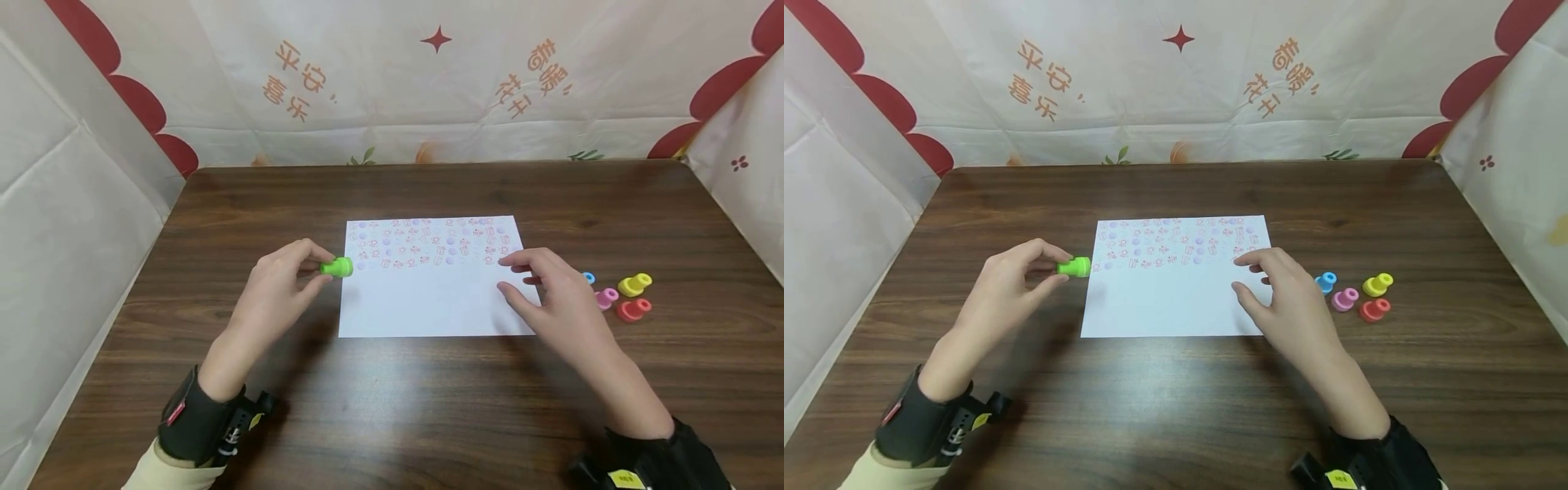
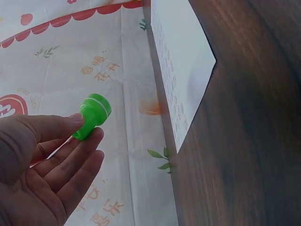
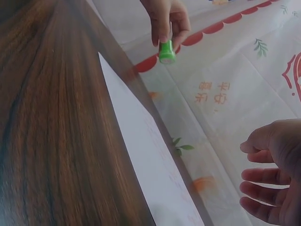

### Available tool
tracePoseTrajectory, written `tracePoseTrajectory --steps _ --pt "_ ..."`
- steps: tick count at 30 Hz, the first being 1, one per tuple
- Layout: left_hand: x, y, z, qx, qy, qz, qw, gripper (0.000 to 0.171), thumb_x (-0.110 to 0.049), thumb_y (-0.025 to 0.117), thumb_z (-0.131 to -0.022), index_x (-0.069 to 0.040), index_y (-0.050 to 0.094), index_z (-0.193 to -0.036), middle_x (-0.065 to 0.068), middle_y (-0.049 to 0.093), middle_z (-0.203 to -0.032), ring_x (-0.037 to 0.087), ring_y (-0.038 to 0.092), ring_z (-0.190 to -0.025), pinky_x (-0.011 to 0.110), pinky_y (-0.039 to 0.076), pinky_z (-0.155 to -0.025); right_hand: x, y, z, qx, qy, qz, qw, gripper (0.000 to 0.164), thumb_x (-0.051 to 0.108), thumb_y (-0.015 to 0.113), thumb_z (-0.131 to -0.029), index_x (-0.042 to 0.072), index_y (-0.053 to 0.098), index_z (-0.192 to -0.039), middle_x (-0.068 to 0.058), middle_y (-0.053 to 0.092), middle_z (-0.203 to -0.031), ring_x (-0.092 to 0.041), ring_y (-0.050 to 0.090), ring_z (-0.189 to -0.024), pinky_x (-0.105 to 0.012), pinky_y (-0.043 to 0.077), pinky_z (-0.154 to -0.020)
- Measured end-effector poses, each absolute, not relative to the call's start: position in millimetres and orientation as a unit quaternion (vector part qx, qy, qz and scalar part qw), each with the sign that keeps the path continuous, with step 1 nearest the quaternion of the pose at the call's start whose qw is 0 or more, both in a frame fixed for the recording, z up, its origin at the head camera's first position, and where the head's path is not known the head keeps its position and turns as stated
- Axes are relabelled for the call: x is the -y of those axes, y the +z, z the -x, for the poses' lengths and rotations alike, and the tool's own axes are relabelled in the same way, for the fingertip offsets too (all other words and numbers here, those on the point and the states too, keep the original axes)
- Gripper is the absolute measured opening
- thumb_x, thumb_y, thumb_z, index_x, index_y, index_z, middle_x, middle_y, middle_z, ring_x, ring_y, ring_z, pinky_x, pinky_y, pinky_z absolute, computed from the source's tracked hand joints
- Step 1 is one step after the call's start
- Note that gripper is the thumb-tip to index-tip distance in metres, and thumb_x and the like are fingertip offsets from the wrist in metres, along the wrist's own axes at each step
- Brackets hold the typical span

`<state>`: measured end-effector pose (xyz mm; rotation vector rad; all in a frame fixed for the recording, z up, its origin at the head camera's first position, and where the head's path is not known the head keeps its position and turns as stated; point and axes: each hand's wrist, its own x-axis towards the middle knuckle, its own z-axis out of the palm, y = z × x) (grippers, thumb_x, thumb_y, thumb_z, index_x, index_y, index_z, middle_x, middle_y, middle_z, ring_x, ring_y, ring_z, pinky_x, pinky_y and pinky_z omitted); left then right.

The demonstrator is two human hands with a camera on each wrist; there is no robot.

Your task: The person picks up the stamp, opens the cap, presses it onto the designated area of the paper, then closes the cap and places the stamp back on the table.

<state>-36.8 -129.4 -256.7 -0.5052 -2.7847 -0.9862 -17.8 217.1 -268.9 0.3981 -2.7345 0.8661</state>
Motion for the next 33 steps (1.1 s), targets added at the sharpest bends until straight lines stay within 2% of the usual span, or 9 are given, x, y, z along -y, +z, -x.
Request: tracePoseTrajectory --steps 9,21,33 --pt "117 -262 35 0.923 -0.333 0.179 0.066 0.024 -0.002 0.076 -0.078 -0.006 0.063 -0.098 0.009 0.068 -0.102 0.019 0.067 -0.091 0.039 0.060 -0.082 -203 -275 19 0.932 0.304 -0.166 0.105 0.035 0.008 0.076 -0.080 0.006 0.062 -0.111 -0.013 0.067 -0.107 -0.029 0.062 -0.098 -0.057 0.057 -0.078" --pt "103 -272 33 0.917 -0.340 0.199 0.061 0.026 0.000 0.078 -0.076 -0.007 0.064 -0.096 0.006 0.068 -0.099 0.015 0.067 -0.087 0.034 0.060 -0.079 -185 -285 18 0.929 0.308 -0.186 0.082 0.030 0.014 0.072 -0.084 0.010 0.062 -0.111 -0.007 0.067 -0.109 -0.024 0.061 -0.099 -0.052 0.057 -0.079" --pt "92 -277 30 0.915 -0.356 0.189 0.032 0.025 -0.001 0.078 -0.076 -0.009 0.063 -0.094 0.005 0.066 -0.098 0.019 0.069 -0.086 0.034 0.061 -0.077 -173 -292 14 0.928 0.310 -0.198 0.065 0.034 0.020 0.073 -0.084 0.011 0.060 -0.114 -0.004 0.067 -0.112 -0.019 0.061 -0.101 -0.047 0.057 -0.081"
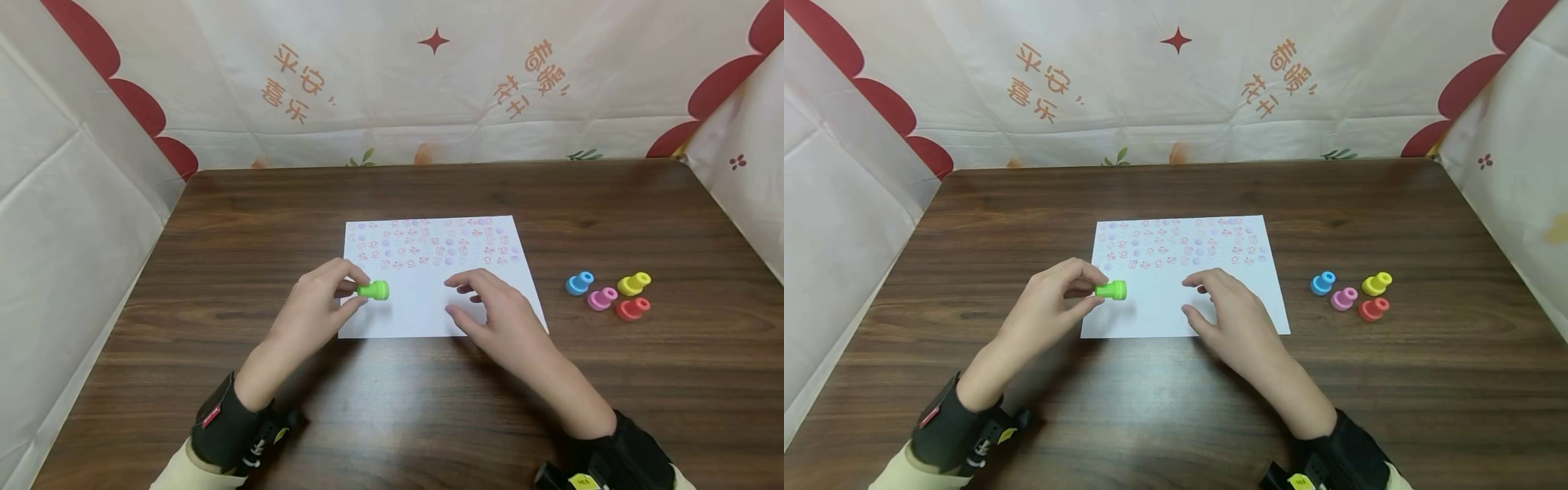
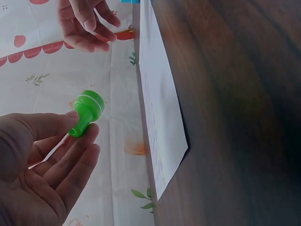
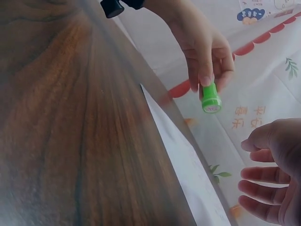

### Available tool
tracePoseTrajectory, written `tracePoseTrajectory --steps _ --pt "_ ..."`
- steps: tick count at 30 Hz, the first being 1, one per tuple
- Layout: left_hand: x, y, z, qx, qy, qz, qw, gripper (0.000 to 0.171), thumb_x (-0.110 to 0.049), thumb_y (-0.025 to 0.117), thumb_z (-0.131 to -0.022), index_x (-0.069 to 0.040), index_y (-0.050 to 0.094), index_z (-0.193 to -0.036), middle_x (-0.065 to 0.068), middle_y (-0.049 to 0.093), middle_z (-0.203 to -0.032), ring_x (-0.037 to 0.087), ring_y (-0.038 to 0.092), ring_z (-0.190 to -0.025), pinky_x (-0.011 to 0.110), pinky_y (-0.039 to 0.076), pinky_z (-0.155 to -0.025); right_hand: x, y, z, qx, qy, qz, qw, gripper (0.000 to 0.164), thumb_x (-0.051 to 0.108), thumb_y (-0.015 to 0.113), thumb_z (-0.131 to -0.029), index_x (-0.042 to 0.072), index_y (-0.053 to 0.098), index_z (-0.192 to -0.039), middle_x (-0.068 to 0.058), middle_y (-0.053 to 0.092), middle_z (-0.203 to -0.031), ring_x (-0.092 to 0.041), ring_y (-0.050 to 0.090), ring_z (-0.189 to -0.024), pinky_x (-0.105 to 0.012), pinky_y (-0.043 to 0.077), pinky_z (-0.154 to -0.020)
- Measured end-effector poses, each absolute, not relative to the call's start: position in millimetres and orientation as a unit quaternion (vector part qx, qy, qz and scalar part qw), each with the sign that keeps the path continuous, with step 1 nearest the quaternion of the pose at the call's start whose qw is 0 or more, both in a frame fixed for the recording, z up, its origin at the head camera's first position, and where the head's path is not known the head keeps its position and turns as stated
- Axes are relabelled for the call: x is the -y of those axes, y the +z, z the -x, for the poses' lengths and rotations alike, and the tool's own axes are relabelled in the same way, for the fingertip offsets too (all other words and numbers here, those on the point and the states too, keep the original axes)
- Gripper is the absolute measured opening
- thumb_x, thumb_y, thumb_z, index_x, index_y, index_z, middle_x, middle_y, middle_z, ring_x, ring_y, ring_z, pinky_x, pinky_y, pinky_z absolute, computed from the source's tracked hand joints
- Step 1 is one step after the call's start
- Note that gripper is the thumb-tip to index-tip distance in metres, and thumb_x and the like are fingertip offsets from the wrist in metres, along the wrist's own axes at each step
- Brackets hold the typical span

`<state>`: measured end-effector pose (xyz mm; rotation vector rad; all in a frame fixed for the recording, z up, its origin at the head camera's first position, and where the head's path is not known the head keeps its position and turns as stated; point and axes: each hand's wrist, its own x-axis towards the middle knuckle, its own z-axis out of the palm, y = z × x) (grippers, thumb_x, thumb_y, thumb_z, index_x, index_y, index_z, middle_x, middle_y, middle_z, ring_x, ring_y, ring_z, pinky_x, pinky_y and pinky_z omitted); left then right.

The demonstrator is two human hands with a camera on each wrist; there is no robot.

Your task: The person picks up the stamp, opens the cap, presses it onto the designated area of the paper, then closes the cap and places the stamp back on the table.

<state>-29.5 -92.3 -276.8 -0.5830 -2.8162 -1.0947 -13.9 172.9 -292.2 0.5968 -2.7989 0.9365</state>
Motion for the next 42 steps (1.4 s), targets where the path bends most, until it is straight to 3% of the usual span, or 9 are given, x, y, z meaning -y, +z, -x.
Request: tracePoseTrajectory --steps 23,42 --pt "79 -283 24 0.895 -0.391 0.216 0.000 0.021 -0.004 0.075 -0.080 -0.011 0.062 -0.094 0.001 0.067 -0.096 0.013 0.069 -0.087 0.030 0.060 -0.078 -155 -299 8 0.918 0.330 -0.218 0.028 0.049 0.023 0.074 -0.083 0.011 0.054 -0.127 -0.005 0.066 -0.118 -0.016 0.062 -0.101 -0.042 0.059 -0.082" --pt "69 -285 18 0.886 -0.399 0.236 -0.008 0.018 -0.005 0.074 -0.082 -0.013 0.063 -0.094 -0.002 0.067 -0.097 0.011 0.069 -0.087 0.027 0.060 -0.078 -150 -301 4 0.919 0.320 -0.230 0.017 0.045 0.026 0.074 -0.083 0.017 0.057 -0.124 0.000 0.065 -0.119 -0.016 0.063 -0.097 -0.040 0.060 -0.077"
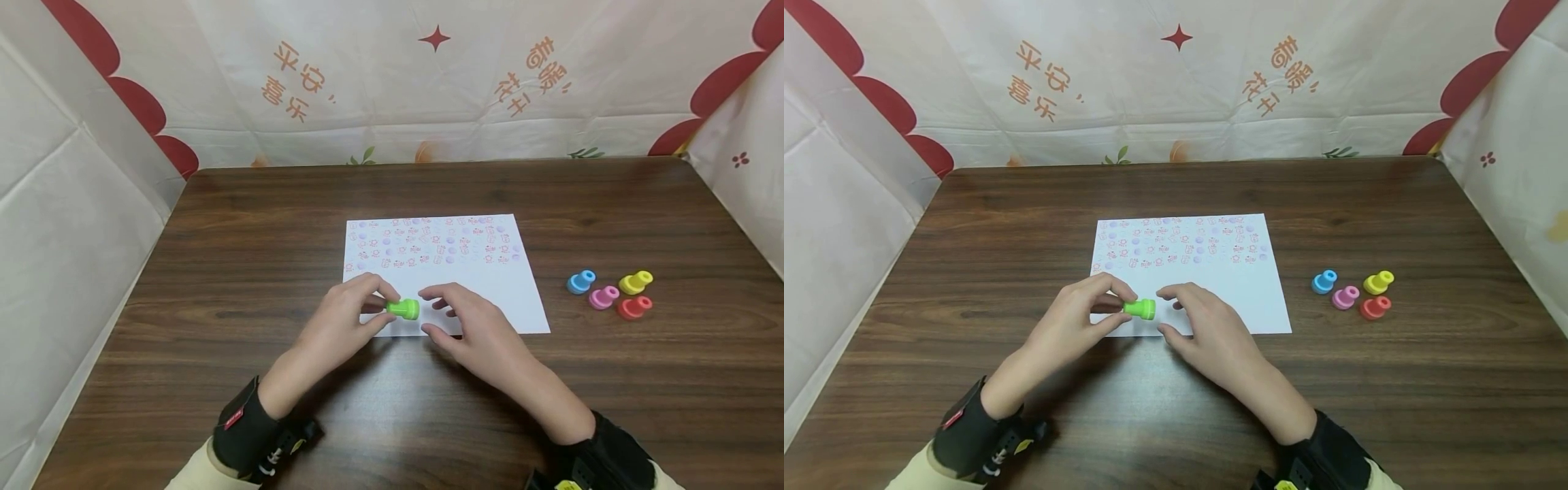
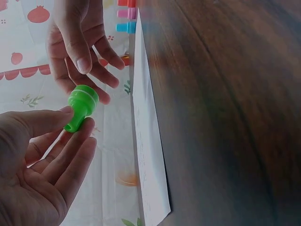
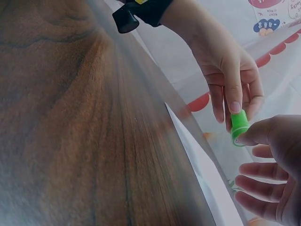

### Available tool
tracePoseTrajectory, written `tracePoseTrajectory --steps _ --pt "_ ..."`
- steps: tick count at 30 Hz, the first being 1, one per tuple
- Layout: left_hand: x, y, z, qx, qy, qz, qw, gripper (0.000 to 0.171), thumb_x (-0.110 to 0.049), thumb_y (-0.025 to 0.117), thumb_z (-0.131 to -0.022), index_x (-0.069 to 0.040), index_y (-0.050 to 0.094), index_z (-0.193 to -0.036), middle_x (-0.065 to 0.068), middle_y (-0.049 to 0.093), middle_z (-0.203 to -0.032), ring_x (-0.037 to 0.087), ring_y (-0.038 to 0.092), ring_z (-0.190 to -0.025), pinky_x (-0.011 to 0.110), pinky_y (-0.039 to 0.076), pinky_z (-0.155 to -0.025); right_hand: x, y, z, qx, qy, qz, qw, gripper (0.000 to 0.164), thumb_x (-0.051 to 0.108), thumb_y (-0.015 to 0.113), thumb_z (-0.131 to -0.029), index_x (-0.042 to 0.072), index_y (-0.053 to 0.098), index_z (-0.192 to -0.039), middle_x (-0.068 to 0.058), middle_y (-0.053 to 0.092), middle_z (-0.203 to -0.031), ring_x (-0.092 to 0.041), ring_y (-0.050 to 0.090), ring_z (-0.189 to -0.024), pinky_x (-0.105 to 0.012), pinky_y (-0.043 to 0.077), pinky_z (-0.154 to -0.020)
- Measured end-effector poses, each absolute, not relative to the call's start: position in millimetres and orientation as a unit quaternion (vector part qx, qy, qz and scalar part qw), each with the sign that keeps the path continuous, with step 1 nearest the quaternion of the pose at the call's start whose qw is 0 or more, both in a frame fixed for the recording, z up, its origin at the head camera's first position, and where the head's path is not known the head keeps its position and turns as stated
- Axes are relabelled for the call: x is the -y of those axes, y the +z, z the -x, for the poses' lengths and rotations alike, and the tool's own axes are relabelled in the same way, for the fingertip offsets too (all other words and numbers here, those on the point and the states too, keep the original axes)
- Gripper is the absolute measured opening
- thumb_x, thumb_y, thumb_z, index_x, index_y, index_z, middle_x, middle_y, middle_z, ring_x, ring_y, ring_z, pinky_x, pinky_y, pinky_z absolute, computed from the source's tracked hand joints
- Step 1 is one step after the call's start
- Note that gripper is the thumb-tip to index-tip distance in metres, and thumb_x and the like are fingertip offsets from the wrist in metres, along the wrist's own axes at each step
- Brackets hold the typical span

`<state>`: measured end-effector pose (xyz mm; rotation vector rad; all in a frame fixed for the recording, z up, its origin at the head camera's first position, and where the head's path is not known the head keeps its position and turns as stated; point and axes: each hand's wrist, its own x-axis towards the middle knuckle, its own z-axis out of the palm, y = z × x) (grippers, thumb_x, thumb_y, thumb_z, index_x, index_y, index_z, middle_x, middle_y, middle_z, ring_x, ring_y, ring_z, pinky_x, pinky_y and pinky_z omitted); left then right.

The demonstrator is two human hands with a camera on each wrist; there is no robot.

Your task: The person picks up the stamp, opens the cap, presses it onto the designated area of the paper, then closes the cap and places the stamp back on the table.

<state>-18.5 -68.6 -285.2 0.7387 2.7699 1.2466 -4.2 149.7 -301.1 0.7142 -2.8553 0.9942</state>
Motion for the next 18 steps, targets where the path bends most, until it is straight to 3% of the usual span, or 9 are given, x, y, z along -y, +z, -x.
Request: tracePoseTrajectory --steps 18 --pt "65.7 -285.6 15.9 -0.865 0.427 -0.264 0.000 0.019 -0.003 0.073 -0.082 -0.011 0.062 -0.095 0.000 0.067 -0.097 0.010 0.068 -0.090 0.025 0.059 -0.080 -147.4 -301.9 5.4 0.907 0.336 -0.251 0.037 0.034 0.022 0.073 -0.084 0.015 0.062 -0.115 0.003 0.069 -0.106 -0.011 0.063 -0.094 -0.039 0.059 -0.077"
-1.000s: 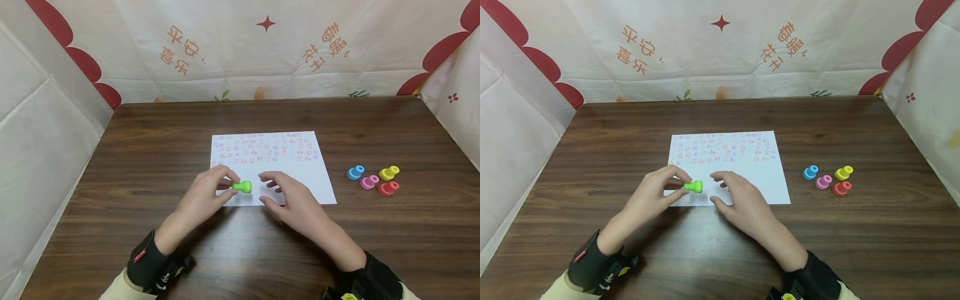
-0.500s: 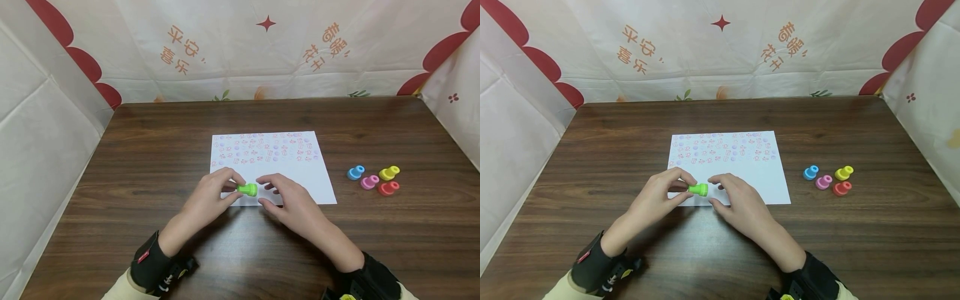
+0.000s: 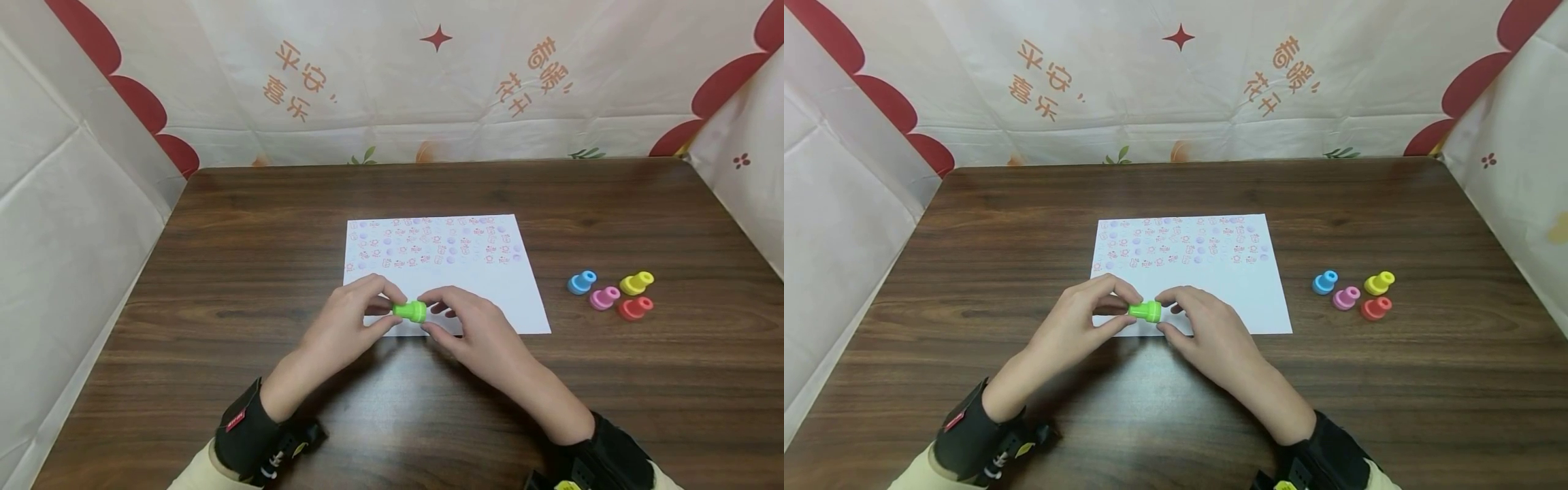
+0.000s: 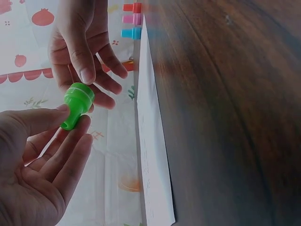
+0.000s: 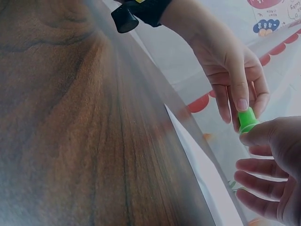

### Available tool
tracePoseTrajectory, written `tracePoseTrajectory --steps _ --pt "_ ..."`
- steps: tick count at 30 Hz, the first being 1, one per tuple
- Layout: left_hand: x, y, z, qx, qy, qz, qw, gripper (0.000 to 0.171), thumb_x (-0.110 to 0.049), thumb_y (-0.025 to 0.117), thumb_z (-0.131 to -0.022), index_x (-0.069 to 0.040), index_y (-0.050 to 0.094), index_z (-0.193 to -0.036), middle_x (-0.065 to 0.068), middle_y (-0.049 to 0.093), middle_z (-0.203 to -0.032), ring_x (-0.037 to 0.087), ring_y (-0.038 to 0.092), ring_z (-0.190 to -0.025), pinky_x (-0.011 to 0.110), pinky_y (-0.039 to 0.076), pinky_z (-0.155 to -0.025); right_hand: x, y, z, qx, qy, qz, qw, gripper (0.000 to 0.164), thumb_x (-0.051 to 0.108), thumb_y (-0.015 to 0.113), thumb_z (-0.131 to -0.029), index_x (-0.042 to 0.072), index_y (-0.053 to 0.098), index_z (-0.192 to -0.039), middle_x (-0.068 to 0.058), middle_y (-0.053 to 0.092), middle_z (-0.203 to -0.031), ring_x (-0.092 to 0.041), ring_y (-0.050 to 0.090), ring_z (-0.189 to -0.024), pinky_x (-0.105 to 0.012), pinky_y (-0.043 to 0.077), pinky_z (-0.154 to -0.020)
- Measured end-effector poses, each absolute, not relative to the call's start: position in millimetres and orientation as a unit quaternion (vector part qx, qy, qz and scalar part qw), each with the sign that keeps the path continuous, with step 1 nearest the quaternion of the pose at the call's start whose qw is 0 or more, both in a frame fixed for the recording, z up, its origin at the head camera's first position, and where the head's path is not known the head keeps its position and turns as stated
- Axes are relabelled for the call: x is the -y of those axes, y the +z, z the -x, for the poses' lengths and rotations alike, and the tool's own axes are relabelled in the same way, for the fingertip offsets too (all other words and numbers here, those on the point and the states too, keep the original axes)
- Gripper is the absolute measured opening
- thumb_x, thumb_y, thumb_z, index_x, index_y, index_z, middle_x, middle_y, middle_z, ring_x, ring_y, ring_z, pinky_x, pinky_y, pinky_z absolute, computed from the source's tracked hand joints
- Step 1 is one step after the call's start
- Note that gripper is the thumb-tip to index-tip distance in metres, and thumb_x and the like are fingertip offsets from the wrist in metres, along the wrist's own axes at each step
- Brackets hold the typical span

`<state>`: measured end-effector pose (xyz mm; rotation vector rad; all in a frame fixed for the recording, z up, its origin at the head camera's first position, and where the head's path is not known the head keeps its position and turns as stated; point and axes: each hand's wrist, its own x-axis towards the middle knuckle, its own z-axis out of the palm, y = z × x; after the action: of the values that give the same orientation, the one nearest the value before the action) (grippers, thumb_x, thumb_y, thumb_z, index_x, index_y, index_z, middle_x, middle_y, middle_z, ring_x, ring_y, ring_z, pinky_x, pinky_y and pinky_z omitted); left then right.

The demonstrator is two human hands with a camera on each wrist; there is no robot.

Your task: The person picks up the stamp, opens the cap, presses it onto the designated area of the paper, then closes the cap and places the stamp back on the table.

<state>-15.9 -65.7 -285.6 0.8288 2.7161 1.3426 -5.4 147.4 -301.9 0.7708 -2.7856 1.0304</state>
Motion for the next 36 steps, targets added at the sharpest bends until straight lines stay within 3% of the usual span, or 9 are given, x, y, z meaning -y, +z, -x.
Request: tracePoseTrajectory --steps 18,36 --pt "64.2 -285.9 14.3 -0.861 0.432 -0.270 -0.003 0.019 -0.003 0.073 -0.082 -0.011 0.062 -0.095 0.000 0.067 -0.097 0.009 0.067 -0.090 0.025 0.059 -0.079 -146.0 -301.8 4.2 0.901 0.349 -0.254 0.046 0.030 0.026 0.074 -0.084 0.017 0.063 -0.110 0.006 0.069 -0.097 -0.012 0.064 -0.089 -0.039 0.059 -0.073" --pt "60.2 -286.2 14.3 -0.877 0.414 -0.245 0.003 0.020 -0.004 0.076 -0.080 -0.013 0.062 -0.093 -0.002 0.068 -0.094 0.010 0.069 -0.086 0.027 0.060 -0.075 -145.2 -301.9 3.0 0.889 0.382 -0.247 0.059 0.032 0.017 0.076 -0.082 0.014 0.063 -0.111 0.001 0.071 -0.096 -0.008 0.066 -0.084 -0.034 0.062 -0.071"
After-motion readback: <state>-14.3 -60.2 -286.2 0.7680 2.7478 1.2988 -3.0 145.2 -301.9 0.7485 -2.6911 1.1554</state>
